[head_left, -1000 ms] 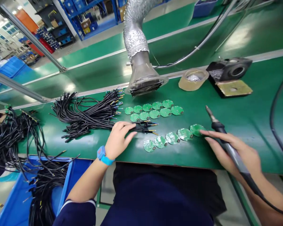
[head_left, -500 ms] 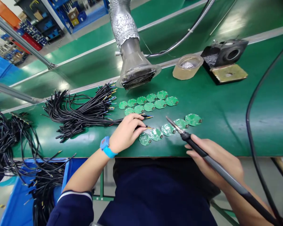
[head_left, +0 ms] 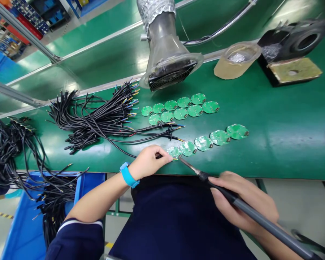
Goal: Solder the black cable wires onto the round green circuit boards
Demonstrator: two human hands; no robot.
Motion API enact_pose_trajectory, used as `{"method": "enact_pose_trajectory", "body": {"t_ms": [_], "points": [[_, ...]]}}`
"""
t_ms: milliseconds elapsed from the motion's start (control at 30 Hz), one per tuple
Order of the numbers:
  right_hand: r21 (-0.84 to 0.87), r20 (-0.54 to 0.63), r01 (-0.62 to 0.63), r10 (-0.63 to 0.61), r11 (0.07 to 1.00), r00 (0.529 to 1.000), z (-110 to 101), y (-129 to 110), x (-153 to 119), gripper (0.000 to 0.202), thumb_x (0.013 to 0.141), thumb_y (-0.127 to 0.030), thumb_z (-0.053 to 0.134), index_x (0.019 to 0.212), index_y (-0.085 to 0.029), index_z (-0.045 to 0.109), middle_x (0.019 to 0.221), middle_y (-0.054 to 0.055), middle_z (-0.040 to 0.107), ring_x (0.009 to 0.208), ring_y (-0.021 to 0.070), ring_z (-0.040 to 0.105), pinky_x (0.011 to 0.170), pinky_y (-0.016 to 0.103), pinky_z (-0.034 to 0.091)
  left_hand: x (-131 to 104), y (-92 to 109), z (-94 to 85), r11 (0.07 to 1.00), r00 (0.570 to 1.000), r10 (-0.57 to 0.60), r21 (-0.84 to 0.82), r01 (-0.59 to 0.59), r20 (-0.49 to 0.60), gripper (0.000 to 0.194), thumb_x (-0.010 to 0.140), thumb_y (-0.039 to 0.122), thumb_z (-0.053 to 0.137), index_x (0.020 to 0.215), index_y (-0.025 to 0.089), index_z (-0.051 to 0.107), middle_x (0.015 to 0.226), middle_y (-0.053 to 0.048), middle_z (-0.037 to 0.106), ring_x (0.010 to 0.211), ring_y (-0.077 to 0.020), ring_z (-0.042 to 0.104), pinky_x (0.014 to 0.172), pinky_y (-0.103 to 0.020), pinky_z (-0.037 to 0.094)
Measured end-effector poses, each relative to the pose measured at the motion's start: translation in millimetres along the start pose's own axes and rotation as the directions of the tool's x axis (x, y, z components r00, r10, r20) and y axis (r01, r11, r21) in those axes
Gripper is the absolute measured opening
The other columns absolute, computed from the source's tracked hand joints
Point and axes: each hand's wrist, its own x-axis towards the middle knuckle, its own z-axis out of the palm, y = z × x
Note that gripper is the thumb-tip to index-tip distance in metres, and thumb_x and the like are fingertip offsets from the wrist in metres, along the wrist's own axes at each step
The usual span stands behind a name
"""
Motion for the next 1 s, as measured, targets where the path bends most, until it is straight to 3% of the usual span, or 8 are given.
{"method": "enact_pose_trajectory", "body": {"t_ms": [100,200,367,700,1000], "points": [[0.019,-0.021,0.002,-0.002,1.0,1.0,1.1,-1.8,1.6,0.017,0.082,-0.013,0.053,0.096,-0.021,0.056,0.069,0.0,0.06,0.061,0.0138,0.061,0.056,0.027,0.05,-4.2,-0.6,8.2,0.993,0.991,0.096,0.085,-0.088,-0.09,0.008,0.076,0.016,0.066,0.069,0.016,0.063,0.075,-0.002,0.061,0.074,-0.0145,0.057,0.069,-0.026,0.047],[0.059,-0.025,0.02,-0.018,0.998,1.0,3.2,-2.0,2.2,0.019,0.08,-0.009,0.055,0.096,-0.018,0.057,0.068,0.001,0.058,0.06,0.013,0.06,0.054,0.026,0.049,-9.2,-4.2,18.9,0.965,0.957,0.226,0.172,-0.195,-0.184,0.009,0.078,0.011,0.062,0.071,0.016,0.06,0.076,-0.003,0.058,0.078,-0.0151,0.055,0.074,-0.027,0.047],[0.092,-0.03,0.026,-0.023,0.995,0.999,6.8,0.2,0.5,0.017,0.079,-0.007,0.055,0.094,-0.015,0.057,0.069,0.002,0.058,0.061,0.0118,0.059,0.056,0.025,0.049,-12.6,-10.1,28.7,0.936,0.915,0.321,0.226,-0.268,-0.243,0.008,0.08,0.011,0.06,0.075,0.016,0.057,0.079,-0.003,0.056,0.08,-0.0157,0.054,0.076,-0.029,0.047],[0.124,-0.016,0.023,-0.021,0.992,1.0,11.1,-0.9,1.9,0.02,0.077,-0.004,0.056,0.094,-0.014,0.057,0.068,0.002,0.056,0.06,0.0108,0.057,0.056,0.024,0.049,-13.6,-14.4,34.9,0.911,0.863,0.387,0.276,-0.305,-0.324,0.005,0.082,0.011,0.056,0.079,0.015,0.056,0.091,-0.008,0.055,0.09,-0.0169,0.055,0.083,-0.031,0.048],[0.121,0.009,0.02,-0.021,0.992,1.0,9.1,0.4,-1.6,0.023,0.077,-0.004,0.055,0.096,-0.016,0.057,0.068,0.001,0.056,0.059,0.0119,0.057,0.054,0.026,0.049,-12.3,-13.6,32.0,0.919,0.884,0.363,0.267,-0.289,-0.295,0.005,0.081,0.012,0.057,0.077,0.016,0.057,0.09,-0.007,0.056,0.09,-0.0169,0.057,0.083,-0.031,0.049]]}}
